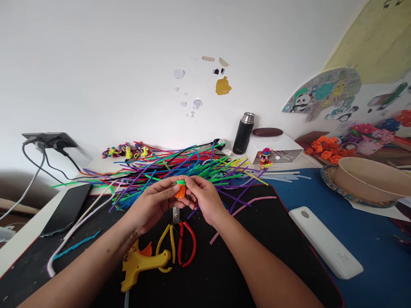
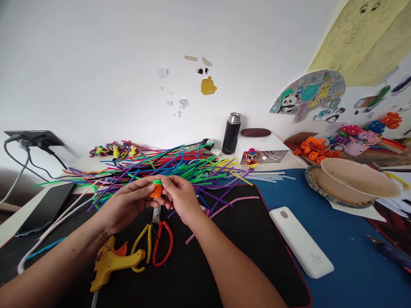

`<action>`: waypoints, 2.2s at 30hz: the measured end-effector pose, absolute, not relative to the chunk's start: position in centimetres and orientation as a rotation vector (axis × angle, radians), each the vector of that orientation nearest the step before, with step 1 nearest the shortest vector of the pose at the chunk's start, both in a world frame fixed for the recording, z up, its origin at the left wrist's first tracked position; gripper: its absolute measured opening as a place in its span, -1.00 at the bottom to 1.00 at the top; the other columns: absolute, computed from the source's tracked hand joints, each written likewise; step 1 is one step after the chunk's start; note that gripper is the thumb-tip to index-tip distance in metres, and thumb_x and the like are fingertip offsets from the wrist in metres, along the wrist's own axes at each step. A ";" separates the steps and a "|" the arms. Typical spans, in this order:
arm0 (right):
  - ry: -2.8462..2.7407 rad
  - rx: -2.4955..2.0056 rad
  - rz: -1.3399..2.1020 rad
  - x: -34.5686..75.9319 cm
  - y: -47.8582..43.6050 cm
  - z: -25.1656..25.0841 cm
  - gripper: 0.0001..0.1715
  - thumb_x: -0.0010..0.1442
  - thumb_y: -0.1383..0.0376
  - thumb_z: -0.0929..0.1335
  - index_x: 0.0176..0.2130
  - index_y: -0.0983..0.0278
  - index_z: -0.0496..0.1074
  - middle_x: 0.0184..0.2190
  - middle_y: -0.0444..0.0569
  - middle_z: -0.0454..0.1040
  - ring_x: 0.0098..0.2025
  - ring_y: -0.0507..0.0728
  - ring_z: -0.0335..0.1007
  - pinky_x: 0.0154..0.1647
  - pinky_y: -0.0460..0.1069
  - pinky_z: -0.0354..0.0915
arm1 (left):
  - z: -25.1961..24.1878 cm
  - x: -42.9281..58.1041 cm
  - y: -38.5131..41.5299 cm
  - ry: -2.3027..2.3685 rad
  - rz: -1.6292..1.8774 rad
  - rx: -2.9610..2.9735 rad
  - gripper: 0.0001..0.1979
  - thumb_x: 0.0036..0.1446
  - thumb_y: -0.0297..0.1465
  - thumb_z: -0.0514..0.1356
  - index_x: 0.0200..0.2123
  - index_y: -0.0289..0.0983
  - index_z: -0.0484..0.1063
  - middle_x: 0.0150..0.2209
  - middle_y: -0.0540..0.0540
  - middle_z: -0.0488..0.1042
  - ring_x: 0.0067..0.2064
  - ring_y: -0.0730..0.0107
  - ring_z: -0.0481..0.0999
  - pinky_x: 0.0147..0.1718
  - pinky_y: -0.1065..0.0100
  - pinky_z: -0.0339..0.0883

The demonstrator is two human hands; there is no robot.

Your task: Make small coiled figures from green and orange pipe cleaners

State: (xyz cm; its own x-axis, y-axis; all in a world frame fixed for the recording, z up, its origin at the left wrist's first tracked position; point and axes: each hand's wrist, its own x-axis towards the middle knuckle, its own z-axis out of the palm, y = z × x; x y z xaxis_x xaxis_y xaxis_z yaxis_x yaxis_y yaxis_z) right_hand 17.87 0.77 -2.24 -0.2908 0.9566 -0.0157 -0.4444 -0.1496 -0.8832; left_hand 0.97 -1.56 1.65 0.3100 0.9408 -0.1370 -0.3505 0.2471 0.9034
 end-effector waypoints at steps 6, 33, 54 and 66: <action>-0.984 -0.767 1.675 17.8 0.8 -2.4 -0.40 0.08 -0.20 0.59 -0.34 0.25 0.53 -0.58 -0.27 0.32 -0.66 -0.06 0.12 -0.70 -0.12 0.09 | 1.7 1.1 -1.6 0.826 1.020 0.915 -0.63 0.16 -0.32 0.56 0.02 -0.32 0.73 -0.25 -0.24 0.77 -0.28 0.15 0.79 -0.28 0.35 0.66; -1.003 -0.729 1.694 17.8 0.7 -2.6 -0.36 0.17 -0.22 0.55 -0.42 0.25 0.45 -0.63 -0.29 0.26 -0.69 -0.06 0.16 -0.69 -0.12 0.04 | 1.5 1.2 -1.6 0.853 1.074 0.959 -0.62 0.18 -0.26 0.54 0.02 -0.30 0.71 -0.29 -0.20 0.73 -0.34 0.25 0.73 -0.32 0.38 0.61; -0.959 -0.765 1.679 17.8 0.8 -2.3 -0.33 0.10 -0.26 0.57 -0.33 0.28 0.55 -0.65 -0.30 0.24 -0.69 -0.05 0.15 -0.68 -0.10 0.03 | 1.7 0.8 -1.3 0.728 1.043 0.797 -0.68 0.21 -0.37 0.50 0.00 -0.36 0.71 -0.25 -0.24 0.72 -0.39 0.30 0.68 -0.40 0.41 0.59; -0.932 -0.811 1.659 18.2 1.0 -2.0 -0.35 0.07 -0.23 0.59 -0.34 0.29 0.53 -0.67 -0.32 0.21 -0.71 -0.05 0.16 -0.65 -0.10 -0.06 | 2.5 0.4 -1.5 0.602 1.060 0.582 -0.86 0.34 -0.49 0.34 -0.08 -0.42 0.66 -0.34 -0.21 0.67 -0.46 0.34 0.65 -0.44 0.43 0.59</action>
State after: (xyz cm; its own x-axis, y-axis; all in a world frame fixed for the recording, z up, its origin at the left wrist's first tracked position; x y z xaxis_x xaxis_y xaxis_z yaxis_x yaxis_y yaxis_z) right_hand 18.22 1.04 -1.99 -0.2504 0.9657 -0.0686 -0.4440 -0.1775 -0.8783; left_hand 0.38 -1.46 2.50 0.3637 0.9158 -0.1704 -0.6154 0.3736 0.6940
